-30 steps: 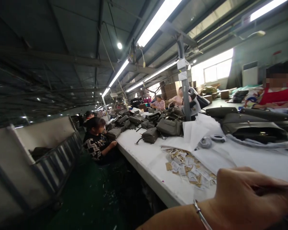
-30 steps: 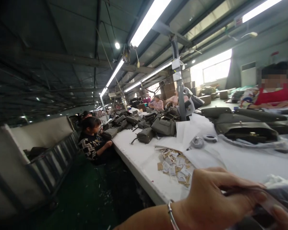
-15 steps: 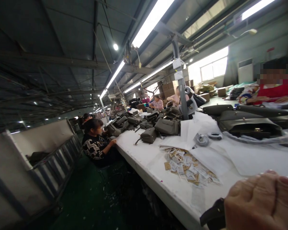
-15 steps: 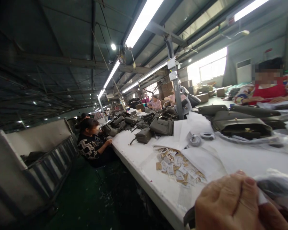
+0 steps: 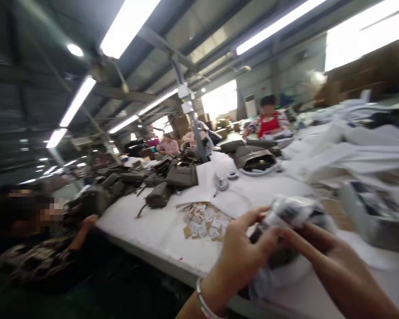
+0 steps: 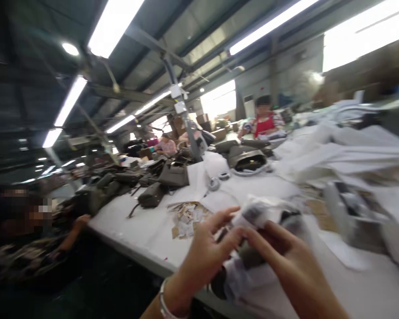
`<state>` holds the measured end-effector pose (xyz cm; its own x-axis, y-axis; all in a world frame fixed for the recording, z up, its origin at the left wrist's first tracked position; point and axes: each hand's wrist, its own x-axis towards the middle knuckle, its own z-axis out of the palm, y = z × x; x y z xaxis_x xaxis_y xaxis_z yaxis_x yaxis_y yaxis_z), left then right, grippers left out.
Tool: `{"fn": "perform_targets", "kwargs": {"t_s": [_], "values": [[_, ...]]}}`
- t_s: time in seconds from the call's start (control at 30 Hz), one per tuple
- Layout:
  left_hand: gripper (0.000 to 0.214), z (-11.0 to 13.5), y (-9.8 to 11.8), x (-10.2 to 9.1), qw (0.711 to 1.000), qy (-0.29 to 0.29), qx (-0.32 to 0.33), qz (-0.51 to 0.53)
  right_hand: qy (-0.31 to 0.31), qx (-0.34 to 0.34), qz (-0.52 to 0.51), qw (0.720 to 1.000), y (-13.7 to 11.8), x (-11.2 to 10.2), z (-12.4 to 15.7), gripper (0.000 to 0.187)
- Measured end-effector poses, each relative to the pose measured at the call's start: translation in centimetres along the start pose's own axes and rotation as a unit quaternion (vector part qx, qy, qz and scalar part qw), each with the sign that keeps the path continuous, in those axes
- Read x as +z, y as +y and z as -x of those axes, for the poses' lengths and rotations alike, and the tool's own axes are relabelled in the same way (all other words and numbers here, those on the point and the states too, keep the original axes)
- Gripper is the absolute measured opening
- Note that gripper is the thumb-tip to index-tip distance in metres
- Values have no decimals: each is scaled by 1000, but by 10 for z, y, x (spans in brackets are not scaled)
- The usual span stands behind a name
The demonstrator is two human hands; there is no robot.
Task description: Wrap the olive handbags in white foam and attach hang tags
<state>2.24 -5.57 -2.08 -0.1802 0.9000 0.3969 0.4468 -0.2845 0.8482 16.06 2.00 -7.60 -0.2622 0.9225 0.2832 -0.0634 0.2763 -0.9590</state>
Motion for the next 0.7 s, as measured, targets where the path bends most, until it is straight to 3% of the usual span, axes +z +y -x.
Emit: {"fn": "perform_targets", "kwargs": {"t_s": [0.1, 0.2, 0.27, 0.3, 0.37, 0.43, 0.5, 0.57, 0.7], "values": [[34, -9, -10, -2, 998, -30, -36, 28, -101, 27, -99, 990, -13, -6, 2, 38], [38, -12, -17, -2, 996, -33, -83, 29, -138, -17, -60, 989, -6, -20, -11, 32], [42, -11, -20, -2, 995, 7, -98, 26, -85, -46, 41, 994, 12, -48, -28, 34], [43, -11, -20, -1, 994, 33, -100, 27, -24, -53, 97, 994, 25, -68, -39, 35], [44, -11, -21, 1, 993, 64, -100, 29, 136, -16, 221, 966, 54, -112, -66, 31], [43, -12, -21, 4, 993, 67, -96, 25, 206, 51, 286, 934, 81, -155, -95, 32], [42, -15, -21, 6, 993, 62, -96, 17, 224, 93, 298, 923, 104, -187, -119, 32], [43, -17, -22, 8, 993, 59, -100, 11, 218, 140, 286, 923, 120, -205, -136, 37], [47, -19, -25, 7, 993, 57, -105, 9, 195, 206, 217, 934, 136, -212, -149, 49]]}}
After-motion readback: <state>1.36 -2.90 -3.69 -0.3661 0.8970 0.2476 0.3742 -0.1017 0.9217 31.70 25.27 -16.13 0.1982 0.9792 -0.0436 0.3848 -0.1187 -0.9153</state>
